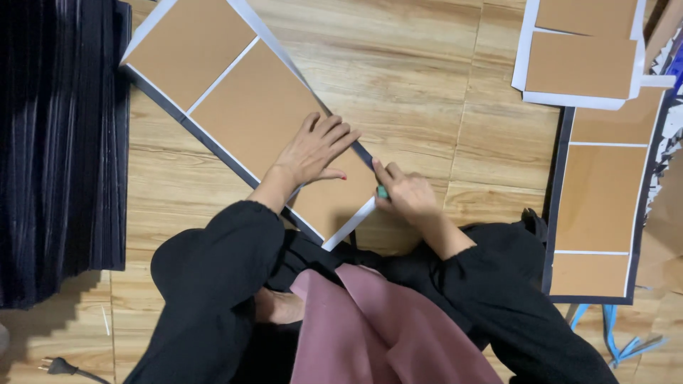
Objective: Smoothing the edges of cardboard panels using a small hand tool to ensure proper adhesion of the wrap.
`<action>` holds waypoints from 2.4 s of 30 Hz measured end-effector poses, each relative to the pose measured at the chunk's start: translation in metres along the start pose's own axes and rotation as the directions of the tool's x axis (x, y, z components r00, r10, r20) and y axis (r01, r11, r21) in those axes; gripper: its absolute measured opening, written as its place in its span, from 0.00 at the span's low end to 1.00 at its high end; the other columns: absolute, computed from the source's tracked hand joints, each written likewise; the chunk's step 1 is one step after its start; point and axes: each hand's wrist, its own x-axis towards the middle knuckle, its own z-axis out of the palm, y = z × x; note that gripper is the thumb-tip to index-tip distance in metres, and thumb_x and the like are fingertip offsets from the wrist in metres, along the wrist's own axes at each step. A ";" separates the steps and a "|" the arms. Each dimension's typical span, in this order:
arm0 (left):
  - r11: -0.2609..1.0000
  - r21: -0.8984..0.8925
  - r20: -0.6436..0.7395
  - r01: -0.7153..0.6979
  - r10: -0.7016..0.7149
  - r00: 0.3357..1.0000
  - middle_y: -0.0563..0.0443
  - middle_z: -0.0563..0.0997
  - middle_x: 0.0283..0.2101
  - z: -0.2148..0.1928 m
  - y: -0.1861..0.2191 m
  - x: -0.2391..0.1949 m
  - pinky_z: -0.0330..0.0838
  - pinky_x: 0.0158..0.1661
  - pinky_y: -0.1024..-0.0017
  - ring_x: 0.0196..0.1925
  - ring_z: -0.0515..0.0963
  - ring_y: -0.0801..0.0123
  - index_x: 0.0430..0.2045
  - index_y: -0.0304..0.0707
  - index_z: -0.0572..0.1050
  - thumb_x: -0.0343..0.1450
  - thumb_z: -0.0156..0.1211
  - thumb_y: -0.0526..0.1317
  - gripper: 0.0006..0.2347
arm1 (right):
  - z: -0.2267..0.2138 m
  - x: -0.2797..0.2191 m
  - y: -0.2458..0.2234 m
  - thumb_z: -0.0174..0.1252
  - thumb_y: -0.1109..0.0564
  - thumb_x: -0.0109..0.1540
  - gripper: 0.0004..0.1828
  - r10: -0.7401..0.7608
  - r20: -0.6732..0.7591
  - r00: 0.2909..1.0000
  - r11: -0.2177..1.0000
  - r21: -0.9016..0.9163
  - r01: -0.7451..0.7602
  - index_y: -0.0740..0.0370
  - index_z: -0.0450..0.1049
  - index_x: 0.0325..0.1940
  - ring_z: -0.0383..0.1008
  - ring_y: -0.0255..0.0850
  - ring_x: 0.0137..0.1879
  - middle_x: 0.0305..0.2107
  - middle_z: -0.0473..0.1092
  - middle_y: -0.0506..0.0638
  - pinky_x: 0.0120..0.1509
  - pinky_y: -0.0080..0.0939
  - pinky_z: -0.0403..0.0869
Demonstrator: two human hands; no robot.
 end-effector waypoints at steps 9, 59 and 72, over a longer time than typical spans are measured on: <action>0.998 0.010 -0.390 0.055 -0.047 0.920 0.53 0.69 0.43 0.038 0.005 -0.014 0.57 0.49 0.59 0.55 0.65 0.64 0.44 0.46 0.68 0.68 0.32 0.41 0.15 | -0.032 0.052 -0.004 0.41 0.61 0.60 0.18 -0.048 -0.537 0.842 0.868 0.394 0.301 0.68 0.62 0.54 0.64 0.63 0.43 0.33 0.62 0.62 0.48 0.54 0.65; 0.955 0.073 -0.528 0.289 -0.209 0.823 0.57 0.67 0.34 0.032 -0.063 -0.040 0.60 0.48 0.67 0.48 0.68 0.70 0.28 0.47 0.68 0.72 0.33 0.41 0.10 | -0.018 0.144 -0.035 0.60 0.58 0.52 0.09 -0.132 -0.518 0.845 0.929 0.231 0.287 0.60 0.67 0.33 0.67 0.54 0.35 0.24 0.62 0.55 0.39 0.50 0.67; 0.926 -0.013 -0.306 0.376 -0.362 0.881 0.55 0.66 0.56 0.031 -0.134 -0.056 0.45 0.59 0.51 0.61 0.59 0.63 0.53 0.47 0.63 0.64 0.42 0.41 0.20 | -0.052 0.186 -0.035 0.61 0.53 0.54 0.14 -0.160 -0.572 0.804 0.902 0.247 0.355 0.61 0.63 0.32 0.65 0.56 0.37 0.27 0.60 0.56 0.42 0.50 0.66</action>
